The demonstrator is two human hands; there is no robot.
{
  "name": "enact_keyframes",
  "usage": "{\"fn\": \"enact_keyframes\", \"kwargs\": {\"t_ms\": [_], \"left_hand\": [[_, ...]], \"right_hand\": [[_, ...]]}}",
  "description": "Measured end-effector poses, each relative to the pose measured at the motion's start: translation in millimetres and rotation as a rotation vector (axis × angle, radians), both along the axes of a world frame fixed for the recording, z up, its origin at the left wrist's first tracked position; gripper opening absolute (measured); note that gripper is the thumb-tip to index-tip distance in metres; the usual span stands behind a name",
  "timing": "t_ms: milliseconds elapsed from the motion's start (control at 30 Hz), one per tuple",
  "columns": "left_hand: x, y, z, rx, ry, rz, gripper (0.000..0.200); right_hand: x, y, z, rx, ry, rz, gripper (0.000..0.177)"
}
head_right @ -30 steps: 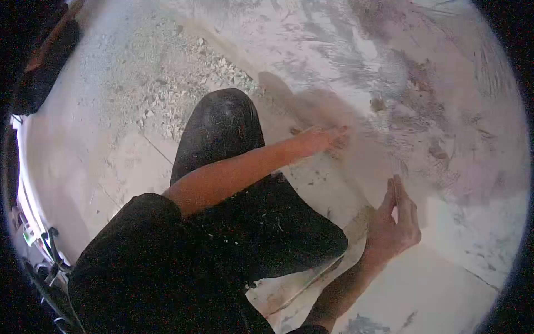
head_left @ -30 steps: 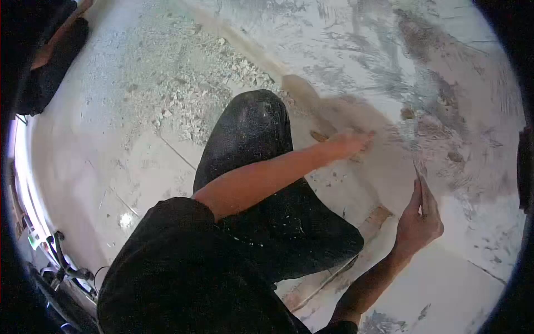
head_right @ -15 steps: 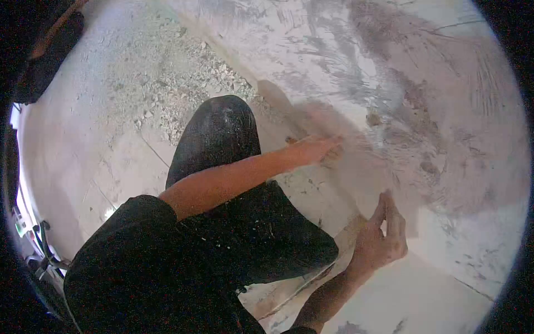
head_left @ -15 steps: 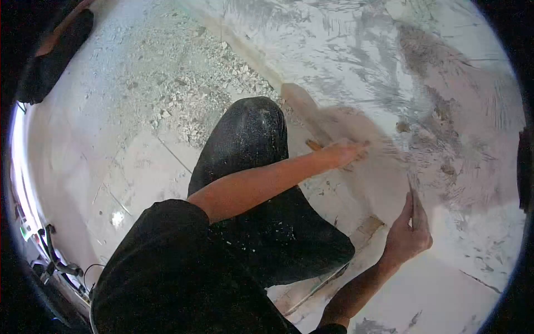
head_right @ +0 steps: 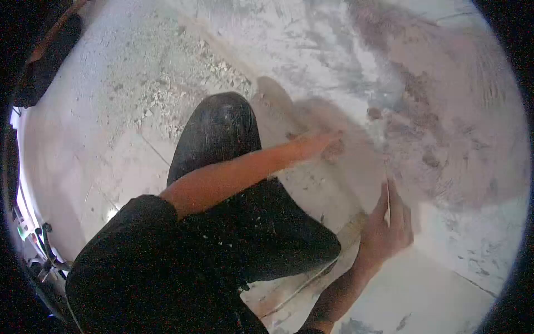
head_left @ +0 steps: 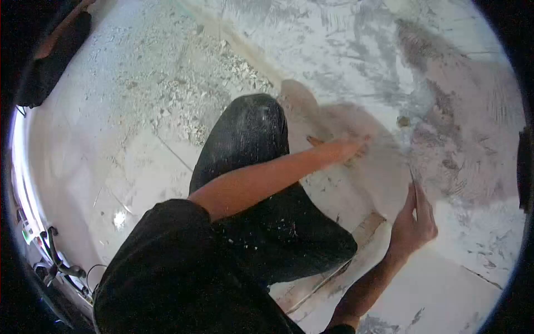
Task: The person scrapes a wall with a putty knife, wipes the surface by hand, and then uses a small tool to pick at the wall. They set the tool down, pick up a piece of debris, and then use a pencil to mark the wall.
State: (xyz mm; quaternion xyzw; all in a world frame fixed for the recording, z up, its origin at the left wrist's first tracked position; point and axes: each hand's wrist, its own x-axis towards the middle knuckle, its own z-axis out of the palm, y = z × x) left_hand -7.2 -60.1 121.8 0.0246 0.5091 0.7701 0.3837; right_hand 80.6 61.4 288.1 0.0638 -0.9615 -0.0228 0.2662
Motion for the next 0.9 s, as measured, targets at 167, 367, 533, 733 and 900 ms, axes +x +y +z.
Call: {"fn": "enact_keyframes", "kwargs": {"t_ms": [167,367,533,733,900], "left_hand": [[-1,15,-24,0.106,-0.032,0.057,0.064],[-17,24,-42,0.24,-0.089,0.071,0.064],[5,11,-16,0.189,-0.078,0.007,0.063],[7,13,-21,0.106,-0.094,0.008,0.061],[-8,22,-25,0.175,-0.096,0.036,0.065]], "right_hand": [[4,11,-7,0.037,-0.226,-0.085,0.014],[-7,20,-14,-0.028,-0.154,0.019,0.014],[-15,0,-4,-0.064,-0.118,-0.031,0.015],[-15,-3,-1,-0.076,-0.107,0.005,0.015],[4,-7,17,-0.157,-0.024,0.01,0.012]]}}
